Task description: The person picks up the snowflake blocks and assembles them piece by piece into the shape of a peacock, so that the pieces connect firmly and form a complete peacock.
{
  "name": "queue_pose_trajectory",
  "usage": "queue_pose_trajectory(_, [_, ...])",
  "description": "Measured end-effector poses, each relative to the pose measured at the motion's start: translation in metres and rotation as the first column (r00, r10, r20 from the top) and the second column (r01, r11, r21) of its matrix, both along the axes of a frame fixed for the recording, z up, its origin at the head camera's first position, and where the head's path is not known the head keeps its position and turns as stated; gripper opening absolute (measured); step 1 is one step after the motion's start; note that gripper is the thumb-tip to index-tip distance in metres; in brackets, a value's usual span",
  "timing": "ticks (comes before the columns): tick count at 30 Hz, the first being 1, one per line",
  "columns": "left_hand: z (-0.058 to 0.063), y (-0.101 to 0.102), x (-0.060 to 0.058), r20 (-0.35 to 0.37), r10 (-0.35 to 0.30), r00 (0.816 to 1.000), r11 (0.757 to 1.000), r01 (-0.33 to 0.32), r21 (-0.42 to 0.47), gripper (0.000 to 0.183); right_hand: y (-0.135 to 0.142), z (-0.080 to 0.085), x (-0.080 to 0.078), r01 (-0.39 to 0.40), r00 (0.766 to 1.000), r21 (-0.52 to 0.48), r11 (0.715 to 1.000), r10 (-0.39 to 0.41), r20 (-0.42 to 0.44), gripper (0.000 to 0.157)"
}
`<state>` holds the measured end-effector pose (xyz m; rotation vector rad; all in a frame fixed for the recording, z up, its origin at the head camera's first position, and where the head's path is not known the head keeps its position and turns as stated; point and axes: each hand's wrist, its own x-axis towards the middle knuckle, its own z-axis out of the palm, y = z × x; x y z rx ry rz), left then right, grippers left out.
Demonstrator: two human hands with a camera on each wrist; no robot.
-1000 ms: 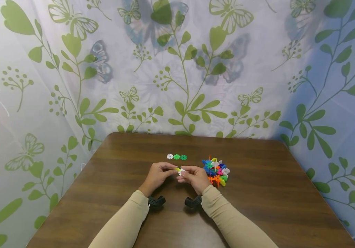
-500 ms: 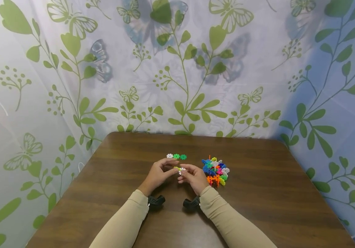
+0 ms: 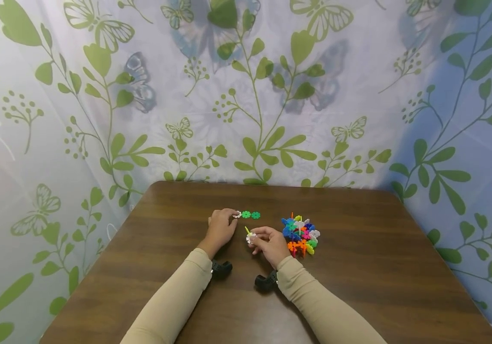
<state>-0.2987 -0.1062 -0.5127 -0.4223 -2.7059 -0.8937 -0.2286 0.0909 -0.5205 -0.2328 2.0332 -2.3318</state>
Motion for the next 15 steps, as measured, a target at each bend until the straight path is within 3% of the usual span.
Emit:
queue_pose_trajectory(4, [0.001, 0.004, -0.017, 0.11, 0.003, 0.994, 0.97, 0.023, -0.24, 0.031, 0.0, -0.001, 0.0, -0.007, 1.0, -0.011, 1.0, 0.007, 0.006, 0.02])
queue_pose_trajectory(7, [0.008, 0.009, -0.024, 0.128, 0.028, 0.991, 0.949, 0.014, -0.314, 0.027, 0.001, -0.002, -0.002, -0.017, 1.0, -0.028, 0.999, 0.016, -0.006, 0.023])
queue_pose_trajectory(10, [0.014, 0.011, -0.026, 0.118, 0.056, 0.992, 0.965, -0.023, -0.262, 0.016, 0.001, -0.003, -0.003, -0.025, 1.0, -0.052, 0.998, 0.025, -0.006, 0.026])
queue_pose_trajectory(15, [0.012, 0.004, -0.023, 0.161, 0.015, 0.987, 1.0, -0.016, 0.004, 0.014, 0.002, -0.004, -0.004, -0.036, 0.999, -0.107, 0.994, 0.038, 0.02, 0.026])
